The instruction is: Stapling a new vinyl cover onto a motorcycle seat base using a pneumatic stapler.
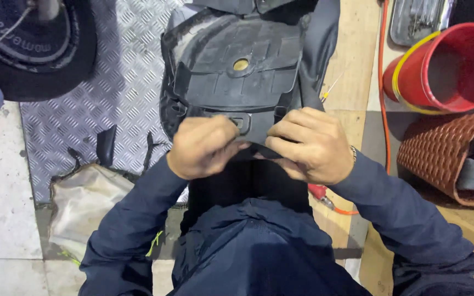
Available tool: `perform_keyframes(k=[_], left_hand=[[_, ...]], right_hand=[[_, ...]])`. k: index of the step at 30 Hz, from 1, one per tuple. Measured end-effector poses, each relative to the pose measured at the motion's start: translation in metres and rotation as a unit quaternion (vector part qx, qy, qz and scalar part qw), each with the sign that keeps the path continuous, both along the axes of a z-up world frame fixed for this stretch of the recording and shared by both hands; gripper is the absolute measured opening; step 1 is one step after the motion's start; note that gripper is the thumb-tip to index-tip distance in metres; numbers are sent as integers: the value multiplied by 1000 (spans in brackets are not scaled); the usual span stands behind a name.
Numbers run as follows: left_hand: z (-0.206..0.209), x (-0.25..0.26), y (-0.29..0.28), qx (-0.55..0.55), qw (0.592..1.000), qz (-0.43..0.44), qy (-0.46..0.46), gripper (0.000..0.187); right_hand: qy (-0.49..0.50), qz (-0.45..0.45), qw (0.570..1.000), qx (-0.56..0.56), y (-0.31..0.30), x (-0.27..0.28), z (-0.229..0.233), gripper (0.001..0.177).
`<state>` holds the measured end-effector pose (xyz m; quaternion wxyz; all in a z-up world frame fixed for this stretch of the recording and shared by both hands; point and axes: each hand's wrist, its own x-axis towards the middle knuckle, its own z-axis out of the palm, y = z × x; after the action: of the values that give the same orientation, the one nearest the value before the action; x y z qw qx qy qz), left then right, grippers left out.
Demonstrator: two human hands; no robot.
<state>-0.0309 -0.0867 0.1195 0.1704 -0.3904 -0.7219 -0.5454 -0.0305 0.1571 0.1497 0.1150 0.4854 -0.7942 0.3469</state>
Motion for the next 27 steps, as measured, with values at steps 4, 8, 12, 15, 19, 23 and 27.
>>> perform_keyframes(k=[4,8,12,15,19,23,27], left_hand=[[42,-17,-24,-42,984,-31,-172,16],[43,-27,-28,-135,989,-38,-43,24],[26,-27,-27,-163,986,-5,-42,23],[0,-29,-21,-161,986,15,-26,20],[-19,-24,-9,-152,987,29,-35,20],[-29,-8,-6,-190,975,110,-20,18],[-46,7,0,-198,960,196,-3,15]], right_hand=[[-42,16,997,-64,-23,-7,12,21],[-56,-35,995,-73,-37,-4,15,17],[-27,-100,993,-62,-42,-3,23,21],[17,-134,990,-44,-43,-4,9,15],[-28,-141,989,26,-25,-3,-7,17],[-3,-139,989,42,-25,0,-30,21],[-12,-167,985,52,-37,2,-36,23]])
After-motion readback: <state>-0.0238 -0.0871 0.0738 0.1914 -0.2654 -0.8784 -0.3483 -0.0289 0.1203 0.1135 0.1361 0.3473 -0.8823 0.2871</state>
